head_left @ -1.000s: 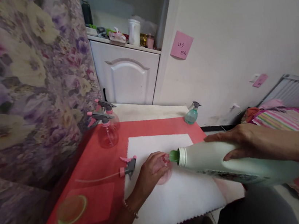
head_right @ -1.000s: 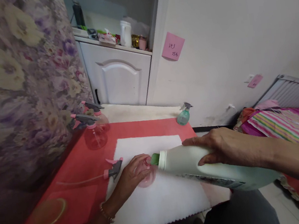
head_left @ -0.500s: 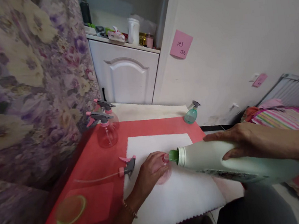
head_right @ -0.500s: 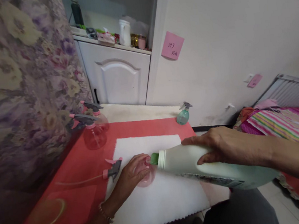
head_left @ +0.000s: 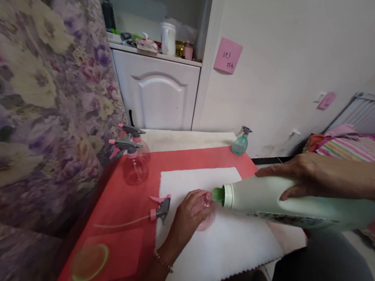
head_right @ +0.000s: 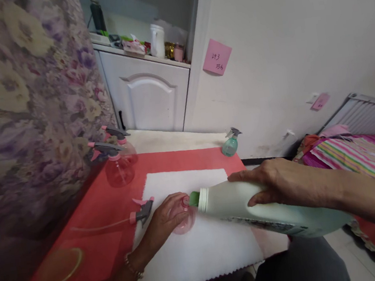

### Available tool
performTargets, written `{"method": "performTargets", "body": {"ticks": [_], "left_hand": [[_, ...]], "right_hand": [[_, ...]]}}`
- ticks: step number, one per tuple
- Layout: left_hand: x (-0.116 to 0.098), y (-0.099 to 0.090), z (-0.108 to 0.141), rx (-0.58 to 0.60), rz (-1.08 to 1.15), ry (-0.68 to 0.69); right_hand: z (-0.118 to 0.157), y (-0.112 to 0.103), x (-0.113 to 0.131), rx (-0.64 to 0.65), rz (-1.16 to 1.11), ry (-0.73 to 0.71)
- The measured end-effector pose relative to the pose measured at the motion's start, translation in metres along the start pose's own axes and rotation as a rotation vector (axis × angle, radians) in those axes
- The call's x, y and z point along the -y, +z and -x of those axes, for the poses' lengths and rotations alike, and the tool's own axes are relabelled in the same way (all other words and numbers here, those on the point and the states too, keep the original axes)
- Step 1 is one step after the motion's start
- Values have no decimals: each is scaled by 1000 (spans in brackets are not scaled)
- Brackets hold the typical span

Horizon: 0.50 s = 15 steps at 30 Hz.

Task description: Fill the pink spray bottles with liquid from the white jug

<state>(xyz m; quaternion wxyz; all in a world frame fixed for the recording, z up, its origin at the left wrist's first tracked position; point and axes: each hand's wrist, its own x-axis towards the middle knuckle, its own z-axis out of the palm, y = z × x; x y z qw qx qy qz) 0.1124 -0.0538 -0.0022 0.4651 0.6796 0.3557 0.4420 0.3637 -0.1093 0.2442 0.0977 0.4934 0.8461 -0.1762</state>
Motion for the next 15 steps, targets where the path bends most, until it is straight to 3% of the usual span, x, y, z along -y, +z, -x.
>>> {"method": "performTargets", "body": {"ticks": [15], "left_hand": [[0,1,0,4,-6,-10]], "right_hand": [[-1,2,-7,4,21,28]]}}
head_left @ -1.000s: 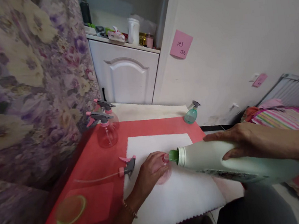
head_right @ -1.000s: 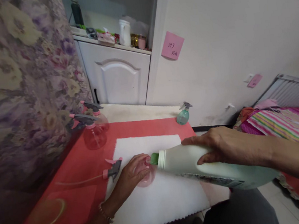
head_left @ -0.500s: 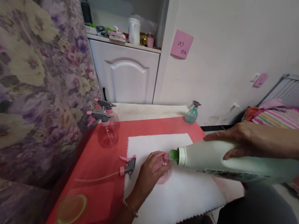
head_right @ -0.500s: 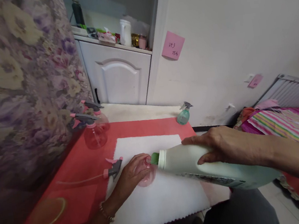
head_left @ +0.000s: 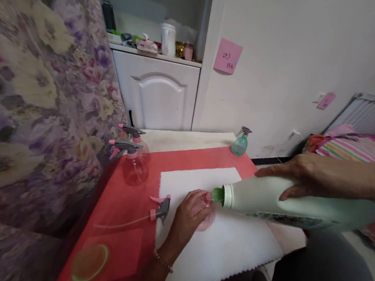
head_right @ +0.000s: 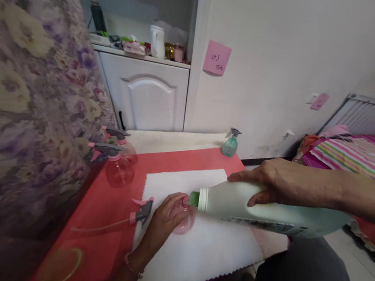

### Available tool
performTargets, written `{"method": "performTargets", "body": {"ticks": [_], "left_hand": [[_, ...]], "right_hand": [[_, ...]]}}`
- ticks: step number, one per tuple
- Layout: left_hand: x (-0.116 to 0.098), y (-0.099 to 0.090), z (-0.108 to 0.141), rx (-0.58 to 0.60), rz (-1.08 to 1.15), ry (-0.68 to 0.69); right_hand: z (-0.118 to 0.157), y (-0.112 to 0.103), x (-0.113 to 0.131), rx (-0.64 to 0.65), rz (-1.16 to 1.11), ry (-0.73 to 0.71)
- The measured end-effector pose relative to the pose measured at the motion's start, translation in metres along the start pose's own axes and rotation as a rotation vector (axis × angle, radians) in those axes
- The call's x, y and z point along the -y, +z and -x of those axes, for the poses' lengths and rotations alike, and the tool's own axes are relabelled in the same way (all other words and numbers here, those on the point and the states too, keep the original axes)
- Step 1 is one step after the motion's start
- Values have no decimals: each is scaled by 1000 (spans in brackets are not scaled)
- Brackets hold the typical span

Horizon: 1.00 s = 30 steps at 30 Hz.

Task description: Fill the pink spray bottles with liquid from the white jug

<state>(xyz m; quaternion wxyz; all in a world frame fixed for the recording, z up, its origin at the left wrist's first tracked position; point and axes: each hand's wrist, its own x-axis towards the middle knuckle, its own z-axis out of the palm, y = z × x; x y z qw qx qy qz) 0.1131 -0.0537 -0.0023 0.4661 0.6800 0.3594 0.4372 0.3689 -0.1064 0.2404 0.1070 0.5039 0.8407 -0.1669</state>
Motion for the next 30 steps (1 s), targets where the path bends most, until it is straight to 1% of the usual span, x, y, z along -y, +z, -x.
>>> {"method": "performTargets", "body": {"ticks": [5,9,16,21,26,30], "left_hand": [[2,0,0,1,11,1],[3,0,0,1,19,0],[3,-1,0,-5,42,29],[1,-1,0,-7,40,19],[3,-1,0,-1,41,18],[4,-1,0,8,45,20]], "right_hand": [[1,1,0,1,-20,-14],[1,1,2,-10,8,-10],[1,-1,4,-9,-15,-12],[1,-2,4,1,-20,-10],[1,-1,2,-23,-19,-36],[1,-1,3,-18,-28,-32]]}}
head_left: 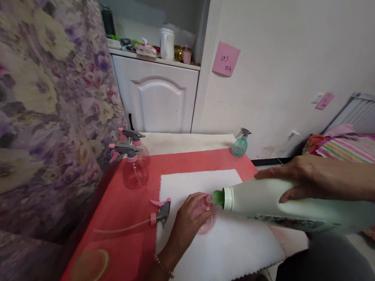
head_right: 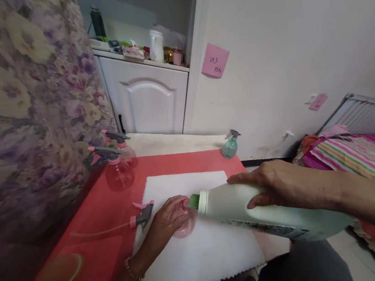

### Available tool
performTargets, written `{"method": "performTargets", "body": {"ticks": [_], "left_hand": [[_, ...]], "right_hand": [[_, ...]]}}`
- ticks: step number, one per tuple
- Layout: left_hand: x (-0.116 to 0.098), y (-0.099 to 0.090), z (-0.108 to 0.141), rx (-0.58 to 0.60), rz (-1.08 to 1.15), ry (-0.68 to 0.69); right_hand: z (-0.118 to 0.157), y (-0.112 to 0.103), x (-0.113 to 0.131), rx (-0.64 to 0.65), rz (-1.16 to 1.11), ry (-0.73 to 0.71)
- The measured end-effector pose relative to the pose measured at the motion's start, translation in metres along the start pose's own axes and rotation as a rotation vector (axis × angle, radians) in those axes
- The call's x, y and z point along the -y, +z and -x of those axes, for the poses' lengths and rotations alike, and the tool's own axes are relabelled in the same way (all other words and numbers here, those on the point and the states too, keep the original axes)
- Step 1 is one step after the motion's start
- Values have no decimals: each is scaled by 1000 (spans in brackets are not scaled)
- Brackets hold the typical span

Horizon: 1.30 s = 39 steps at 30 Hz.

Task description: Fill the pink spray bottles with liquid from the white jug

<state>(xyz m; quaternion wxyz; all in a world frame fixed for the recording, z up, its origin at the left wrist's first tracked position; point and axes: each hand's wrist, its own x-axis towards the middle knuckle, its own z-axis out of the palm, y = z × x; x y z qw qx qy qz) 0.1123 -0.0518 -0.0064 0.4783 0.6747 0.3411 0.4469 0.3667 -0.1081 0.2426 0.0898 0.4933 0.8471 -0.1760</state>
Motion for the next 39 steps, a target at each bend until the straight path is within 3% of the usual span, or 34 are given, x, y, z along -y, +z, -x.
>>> {"method": "performTargets", "body": {"ticks": [39], "left_hand": [[0,1,1,-10,3,-4]], "right_hand": [[-1,-2,5,-18,47,-38]]}}
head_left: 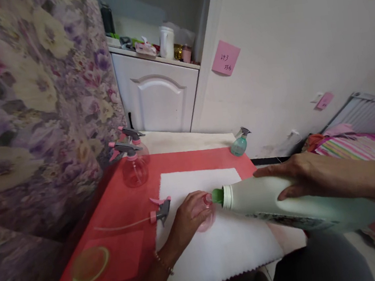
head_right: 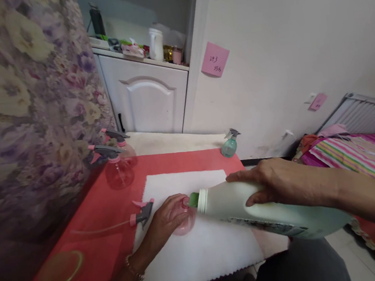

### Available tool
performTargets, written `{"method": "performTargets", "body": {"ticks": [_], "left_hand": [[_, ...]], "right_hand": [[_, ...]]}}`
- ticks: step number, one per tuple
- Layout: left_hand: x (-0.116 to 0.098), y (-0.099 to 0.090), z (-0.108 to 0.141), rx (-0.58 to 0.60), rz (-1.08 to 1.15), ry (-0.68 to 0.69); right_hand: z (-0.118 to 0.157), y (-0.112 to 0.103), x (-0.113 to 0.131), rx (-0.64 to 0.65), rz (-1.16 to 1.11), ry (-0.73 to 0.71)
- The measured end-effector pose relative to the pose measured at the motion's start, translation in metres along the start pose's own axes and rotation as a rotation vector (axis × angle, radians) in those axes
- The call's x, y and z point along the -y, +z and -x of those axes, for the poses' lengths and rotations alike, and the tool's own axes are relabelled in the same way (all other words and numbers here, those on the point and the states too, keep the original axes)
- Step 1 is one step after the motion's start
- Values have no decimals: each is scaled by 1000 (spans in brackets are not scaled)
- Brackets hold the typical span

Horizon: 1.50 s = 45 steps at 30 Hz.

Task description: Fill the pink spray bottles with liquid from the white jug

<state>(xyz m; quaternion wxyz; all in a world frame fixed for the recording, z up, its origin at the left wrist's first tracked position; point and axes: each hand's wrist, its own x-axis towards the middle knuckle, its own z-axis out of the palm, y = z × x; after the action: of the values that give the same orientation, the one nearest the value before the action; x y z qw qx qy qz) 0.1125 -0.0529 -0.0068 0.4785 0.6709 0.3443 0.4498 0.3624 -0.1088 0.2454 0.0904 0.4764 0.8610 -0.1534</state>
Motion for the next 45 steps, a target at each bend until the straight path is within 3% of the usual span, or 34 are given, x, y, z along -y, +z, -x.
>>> {"method": "performTargets", "body": {"ticks": [30,45], "left_hand": [[-5,0,0,-6,-8,6],[-6,2,2,13,151,-68]], "right_hand": [[0,1,-3,-7,-4,15],[0,1,1,6,15,16]]}}
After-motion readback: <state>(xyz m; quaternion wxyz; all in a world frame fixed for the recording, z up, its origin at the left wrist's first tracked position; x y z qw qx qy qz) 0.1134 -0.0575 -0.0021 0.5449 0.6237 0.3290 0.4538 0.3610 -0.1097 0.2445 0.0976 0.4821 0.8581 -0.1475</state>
